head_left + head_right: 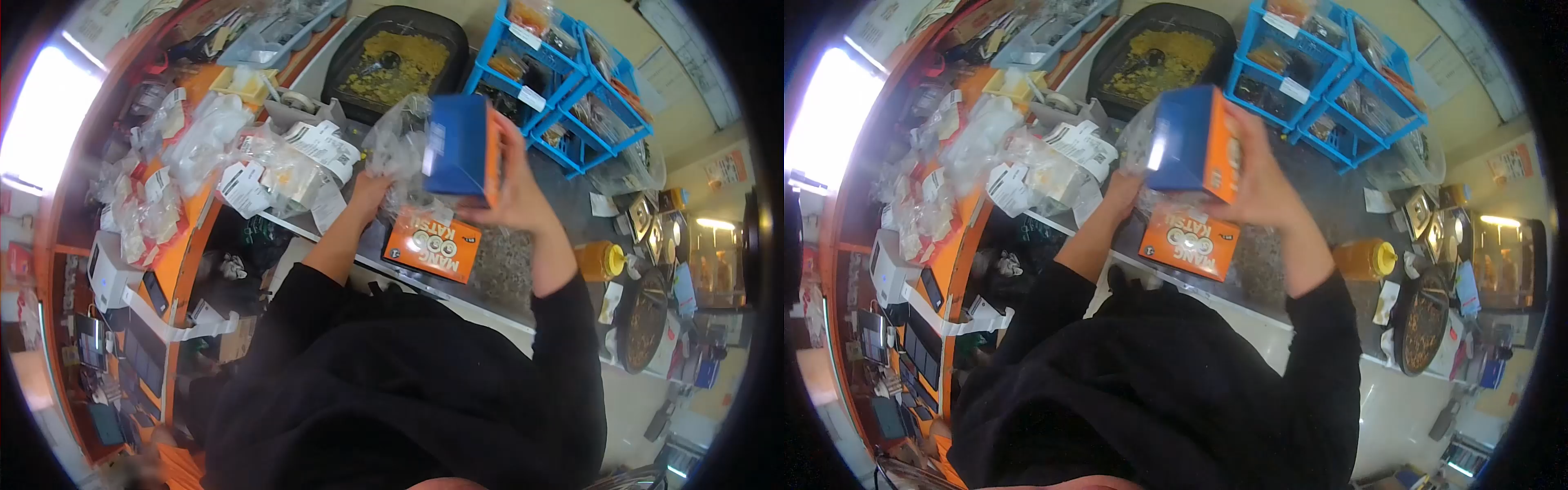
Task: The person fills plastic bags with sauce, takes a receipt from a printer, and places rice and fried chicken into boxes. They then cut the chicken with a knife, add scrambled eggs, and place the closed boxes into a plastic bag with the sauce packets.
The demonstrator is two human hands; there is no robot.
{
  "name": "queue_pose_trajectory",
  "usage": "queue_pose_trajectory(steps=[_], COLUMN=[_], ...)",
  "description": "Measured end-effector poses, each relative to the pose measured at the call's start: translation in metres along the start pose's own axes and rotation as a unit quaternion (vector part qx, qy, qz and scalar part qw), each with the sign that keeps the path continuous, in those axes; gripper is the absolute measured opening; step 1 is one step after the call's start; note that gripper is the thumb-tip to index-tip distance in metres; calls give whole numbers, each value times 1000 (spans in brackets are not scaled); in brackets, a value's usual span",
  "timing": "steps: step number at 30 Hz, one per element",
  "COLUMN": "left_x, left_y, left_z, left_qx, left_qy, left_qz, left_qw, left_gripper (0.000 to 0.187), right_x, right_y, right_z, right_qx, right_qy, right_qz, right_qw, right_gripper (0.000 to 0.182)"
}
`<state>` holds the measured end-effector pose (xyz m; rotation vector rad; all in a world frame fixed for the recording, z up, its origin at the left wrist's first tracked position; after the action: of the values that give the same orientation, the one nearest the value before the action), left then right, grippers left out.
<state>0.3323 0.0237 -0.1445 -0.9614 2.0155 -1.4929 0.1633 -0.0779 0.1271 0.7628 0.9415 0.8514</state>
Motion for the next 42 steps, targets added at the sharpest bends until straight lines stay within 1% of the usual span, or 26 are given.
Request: queue_pose_trajectory(steps=[1, 2, 3, 5, 8, 11, 12, 13, 14, 15, 17, 20, 21, 23, 24, 26, 27, 29, 30, 33, 35, 37, 38, 40, 41, 42], left_x=[-4, -9, -8, -23, -37, -67, -79, -86, -88, -86, -75, -91, -80, -46, -24, 28, 31, 31, 22, -4, -6, 0, 1, -3, -6, -9], left_y=[-10, 5, -15, -11, -3, -8, -21, -38, -47, -63, -116, -106, -109, -139, -150, -168, -173, -180, -175, -160, -166, -189, -190, -186, -182, -178], left_z=[-6, 6, -6, -17, -43, -62, -57, -56, -57, -65, -89, -48, -43, -49, -62, -88, -89, -85, -75, -58, -60, -77, -76, -76, -76, -76], left_qx=[-4, 15, 90, 28, -125, -153, -44, 66, 139, 207, 272, 173, 180, 186, 180, 166, 169, 177, 158, 131, 161, 197, 198, 197, 197, 198], left_qy=[-17, -10, 8, -44, -42, -122, -176, -226, -261, -300, -359, -309, -228, -55, -4, 96, 84, 58, 34, -17, -57, -92, -100, -118, -119, -119], left_qz=[8, 44, 31, 27, -50, 35, 104, 173, 218, 264, 307, 237, 179, 62, 28, -46, -21, 33, 102, 229, 330, 397, 405, 422, 406, 391], left_qw=[1000, 999, 995, 998, 990, 980, 978, 956, 930, 893, 838, 905, 940, 979, 983, 980, 982, 982, 982, 964, 928, 892, 887, 877, 884, 891], left_gripper=[21, 21, 18, 16, 20, 25, 26, 27, 27, 27, 26, 22, 21, 19, 18, 20, 22, 28, 31, 34, 36, 34, 33, 31, 31, 30], right_x=[16, 32, 50, 73, 91, 100, 100, 105, 106, 107, 112, 116, 115, 111, 111, 106, 103, 89, 82, 96, 121, 115, 108, 117, 122, 121], right_y=[-4, -12, -28, -59, -111, -136, -136, -135, -133, -131, -131, -129, -129, -138, -145, -156, -157, -105, -78, -63, -59, -75, -81, -98, -106, -109], right_z=[20, 38, 54, 73, 67, 50, 45, 41, 37, 34, 29, 17, 14, 8, 1, -5, -7, -3, -7, -62, -91, -102, -104, -106, -107, -108], right_qx=[-25, -73, -51, -72, -12, 46, 8, 11, 14, 16, 42, 53, 51, 63, 72, 36, 16, 10, 6, 87, 96, 103, 104, 169, 201, 221], right_qy=[-5, -13, -11, -13, 32, 151, 142, 170, 196, 221, 248, 265, 265, 238, 226, 174, 147, 91, 63, 142, 211, 151, 122, 189, 220, 232], right_qz=[7, 21, 49, -6, -55, -205, -262, -290, -318, -347, -369, -412, -428, -436, -439, -472, -489, -361, -293, -214, -205, -299, -348, -349, -347, -315], right_qw=[1000, 997, 997, 997, 998, 966, 954, 942, 927, 911, 895, 870, 862, 865, 867, 863, 860, 928, 954, 963, 951, 937, 924, 902, 889, 893], right_gripper=[129, 128, 126, 123, 116, 104, 94, 90, 86, 82, 74, 65, 63, 61, 60, 57, 56, 53, 52, 60, 72, 87, 94, 103, 108, 108])
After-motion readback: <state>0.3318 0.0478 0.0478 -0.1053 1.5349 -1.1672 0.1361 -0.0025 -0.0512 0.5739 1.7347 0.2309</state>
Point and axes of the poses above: each hand's wrist, its own z-axis towards the middle knuckle, its own x-axis out of the palm, y = z × x, the point moved 10 cm from there along z, towards the middle knuckle, and after that the axes turned 13 degrees about z, right-handed, at the moved point
